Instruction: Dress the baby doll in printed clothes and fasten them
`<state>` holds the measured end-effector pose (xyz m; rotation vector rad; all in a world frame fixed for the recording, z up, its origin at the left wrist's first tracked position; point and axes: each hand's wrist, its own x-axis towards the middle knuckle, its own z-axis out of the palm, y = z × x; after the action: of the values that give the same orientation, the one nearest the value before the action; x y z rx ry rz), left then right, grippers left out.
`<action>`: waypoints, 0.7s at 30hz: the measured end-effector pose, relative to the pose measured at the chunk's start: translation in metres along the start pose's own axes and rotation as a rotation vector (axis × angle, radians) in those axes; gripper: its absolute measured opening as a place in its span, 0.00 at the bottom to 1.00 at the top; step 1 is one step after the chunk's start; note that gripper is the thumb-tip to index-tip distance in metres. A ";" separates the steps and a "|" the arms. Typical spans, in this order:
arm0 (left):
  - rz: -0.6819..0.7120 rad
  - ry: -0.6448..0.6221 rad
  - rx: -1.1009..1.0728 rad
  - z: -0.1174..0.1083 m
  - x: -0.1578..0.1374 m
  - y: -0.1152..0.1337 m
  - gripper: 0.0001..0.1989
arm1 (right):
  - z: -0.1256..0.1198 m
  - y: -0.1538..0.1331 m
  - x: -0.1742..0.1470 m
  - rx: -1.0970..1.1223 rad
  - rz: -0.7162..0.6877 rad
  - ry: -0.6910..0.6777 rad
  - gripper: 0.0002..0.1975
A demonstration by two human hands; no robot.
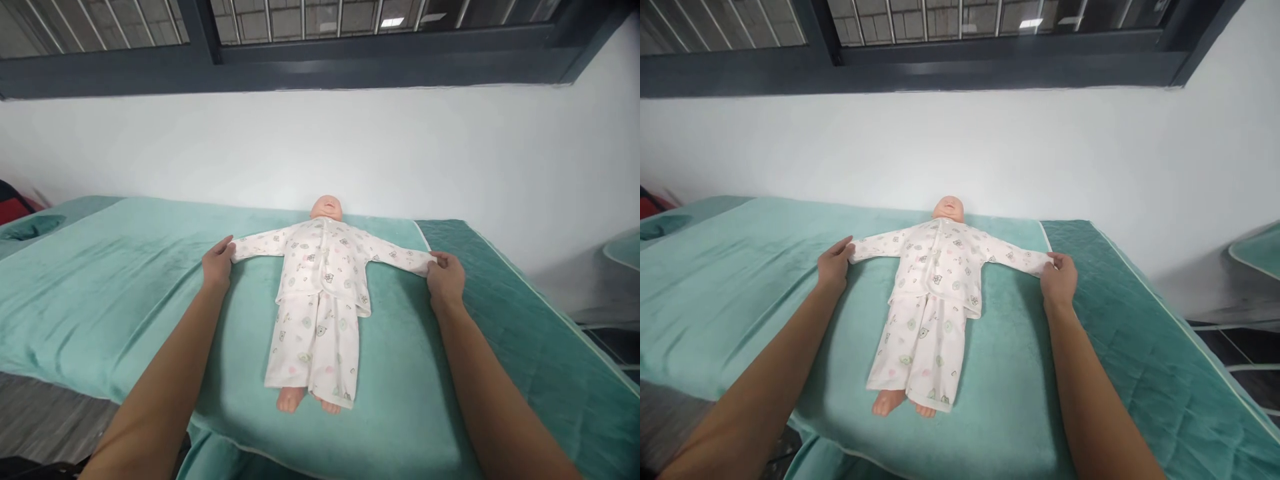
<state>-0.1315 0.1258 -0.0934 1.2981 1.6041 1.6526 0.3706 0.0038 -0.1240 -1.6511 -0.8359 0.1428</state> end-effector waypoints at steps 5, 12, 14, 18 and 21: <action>-0.031 0.056 -0.056 -0.001 0.002 -0.003 0.24 | -0.007 -0.006 0.000 -0.043 0.039 0.171 0.20; 0.039 0.029 0.101 0.001 -0.002 -0.005 0.22 | -0.015 -0.036 -0.034 -0.155 -0.188 0.177 0.17; 0.063 0.047 0.143 0.002 -0.005 -0.004 0.21 | -0.013 -0.049 -0.057 -0.146 -0.267 0.103 0.16; 0.095 0.090 0.195 0.001 -0.015 0.003 0.20 | -0.017 -0.075 -0.122 -0.038 -0.325 -0.197 0.14; 0.137 0.107 0.216 -0.002 -0.027 0.011 0.19 | -0.034 -0.090 -0.180 0.005 -0.283 -0.400 0.14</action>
<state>-0.1192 0.0993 -0.0903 1.4772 1.8357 1.6913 0.2169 -0.1277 -0.0962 -1.5019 -1.3609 0.2822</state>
